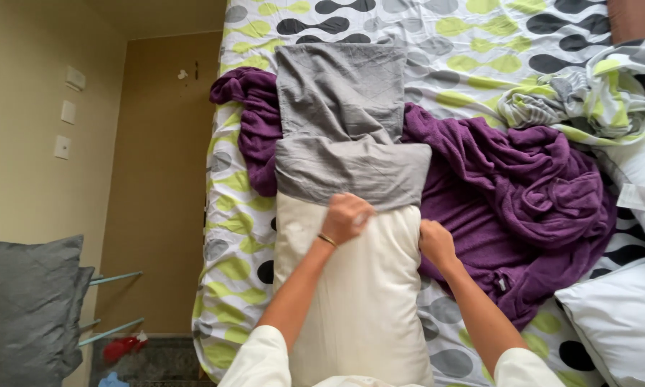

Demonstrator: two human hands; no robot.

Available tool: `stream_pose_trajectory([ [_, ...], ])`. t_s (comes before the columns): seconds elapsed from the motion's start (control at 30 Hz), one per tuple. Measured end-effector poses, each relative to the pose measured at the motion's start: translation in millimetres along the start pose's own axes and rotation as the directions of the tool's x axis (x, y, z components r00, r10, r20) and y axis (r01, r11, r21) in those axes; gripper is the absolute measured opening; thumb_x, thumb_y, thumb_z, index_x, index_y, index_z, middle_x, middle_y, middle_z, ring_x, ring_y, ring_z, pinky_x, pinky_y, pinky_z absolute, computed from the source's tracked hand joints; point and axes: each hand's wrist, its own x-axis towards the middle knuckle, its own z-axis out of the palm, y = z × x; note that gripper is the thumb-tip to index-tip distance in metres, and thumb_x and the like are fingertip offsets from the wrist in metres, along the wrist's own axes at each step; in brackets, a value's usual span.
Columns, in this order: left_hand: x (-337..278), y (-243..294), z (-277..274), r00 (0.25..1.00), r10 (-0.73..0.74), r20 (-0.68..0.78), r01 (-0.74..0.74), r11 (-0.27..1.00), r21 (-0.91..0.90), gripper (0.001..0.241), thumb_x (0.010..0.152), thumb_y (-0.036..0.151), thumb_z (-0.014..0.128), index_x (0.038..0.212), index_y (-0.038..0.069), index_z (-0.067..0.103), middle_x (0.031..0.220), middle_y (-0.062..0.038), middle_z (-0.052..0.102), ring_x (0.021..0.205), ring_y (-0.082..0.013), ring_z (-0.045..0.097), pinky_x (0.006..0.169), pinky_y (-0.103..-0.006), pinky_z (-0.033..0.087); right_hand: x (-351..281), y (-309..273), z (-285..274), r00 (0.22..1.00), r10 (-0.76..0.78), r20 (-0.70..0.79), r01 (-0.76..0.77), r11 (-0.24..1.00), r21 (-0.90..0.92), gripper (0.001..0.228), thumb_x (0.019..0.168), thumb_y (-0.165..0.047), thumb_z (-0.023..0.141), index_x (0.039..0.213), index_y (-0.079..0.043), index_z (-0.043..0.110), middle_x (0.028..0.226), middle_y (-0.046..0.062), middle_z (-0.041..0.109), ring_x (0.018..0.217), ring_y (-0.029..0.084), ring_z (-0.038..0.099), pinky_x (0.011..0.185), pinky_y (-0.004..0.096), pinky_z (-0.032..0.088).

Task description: The person places a pillow into a gray pillowcase, aligns the corners, and smooths the fabric. They then reposition the pillow on the bed and repeat the process with another pillow.

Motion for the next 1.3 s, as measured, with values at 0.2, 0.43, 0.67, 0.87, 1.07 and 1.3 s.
stream_pose_trajectory([
  [0.2, -79, -146, -24, 0.881, -0.473, 0.029, 0.437, 0.835, 0.334, 0.051, 0.067, 0.016, 0.07, 0.117, 0.024, 0.069, 0.111, -0.002, 0.066, 0.109, -0.0257, 0.06, 0.089, -0.0437, 0.046, 61, -40, -50, 0.915, 0.054, -0.4, -0.034, 0.998, 0.056, 0.031, 0.091, -0.021, 0.071, 0.118, -0.005, 0.072, 0.104, 0.013, 0.07, 0.094, 0.029, 0.07, 0.08, 0.037, 0.057],
  [0.43, -109, -172, -31, 0.791, -0.593, 0.15, 0.476, 0.751, 0.457, 0.064, 0.075, 0.023, 0.072, 0.136, 0.024, 0.054, 0.111, -0.001, 0.07, 0.111, -0.0203, 0.065, 0.094, -0.0392, 0.048, 114, -79, -24, 0.896, -0.283, -0.341, 0.239, 0.957, -0.166, 0.029, 0.088, -0.03, 0.069, 0.112, -0.015, 0.07, 0.1, 0.005, 0.065, 0.093, 0.025, 0.063, 0.078, 0.037, 0.046],
  [0.67, -131, -188, -10, 0.733, -0.667, 0.134, 0.494, 0.657, 0.57, 0.034, 0.083, 0.023, 0.065, 0.116, 0.026, 0.059, 0.11, 0.006, 0.068, 0.111, -0.0162, 0.063, 0.091, -0.0374, 0.047, 77, -124, -8, 0.899, -0.438, 0.013, 0.426, 0.881, 0.204, 0.003, 0.078, -0.01, 0.06, 0.08, -0.011, 0.062, 0.077, 0.008, 0.062, 0.076, 0.031, 0.063, 0.071, 0.04, 0.05],
  [0.87, -116, -158, -37, 0.855, -0.512, 0.089, 0.4, 0.758, 0.515, 0.017, 0.091, 0.013, 0.051, 0.089, 0.026, 0.063, 0.083, 0.005, 0.061, 0.095, -0.0176, 0.059, 0.081, -0.0353, 0.045, 99, -123, -41, 0.913, -0.362, -0.189, 0.354, 0.932, -0.073, 0.009, 0.088, -0.012, 0.061, 0.094, -0.013, 0.065, 0.085, 0.005, 0.06, 0.076, 0.026, 0.061, 0.065, 0.035, 0.047],
  [1.07, -182, -122, -49, 0.858, -0.508, 0.077, 0.419, 0.779, 0.467, 0.023, 0.084, 0.009, 0.053, 0.092, 0.027, 0.063, 0.089, 0.005, 0.064, 0.096, -0.0187, 0.06, 0.078, -0.0363, 0.046, 121, -151, -30, 0.844, -0.44, -0.307, 0.391, 0.896, -0.209, 0.022, 0.09, -0.018, 0.065, 0.11, -0.011, 0.068, 0.095, 0.008, 0.06, 0.081, 0.027, 0.059, 0.068, 0.037, 0.045],
  [1.3, -184, -100, -47, 0.863, -0.505, -0.03, 0.473, 0.784, 0.401, 0.021, 0.084, 0.009, 0.057, 0.094, 0.026, 0.065, 0.087, 0.005, 0.063, 0.092, -0.0181, 0.062, 0.078, -0.0348, 0.046, 143, -192, 16, 0.766, -0.572, -0.294, 0.553, 0.819, -0.152, 0.015, 0.089, -0.01, 0.059, 0.101, -0.009, 0.068, 0.087, 0.008, 0.055, 0.076, 0.027, 0.053, 0.068, 0.037, 0.042],
])
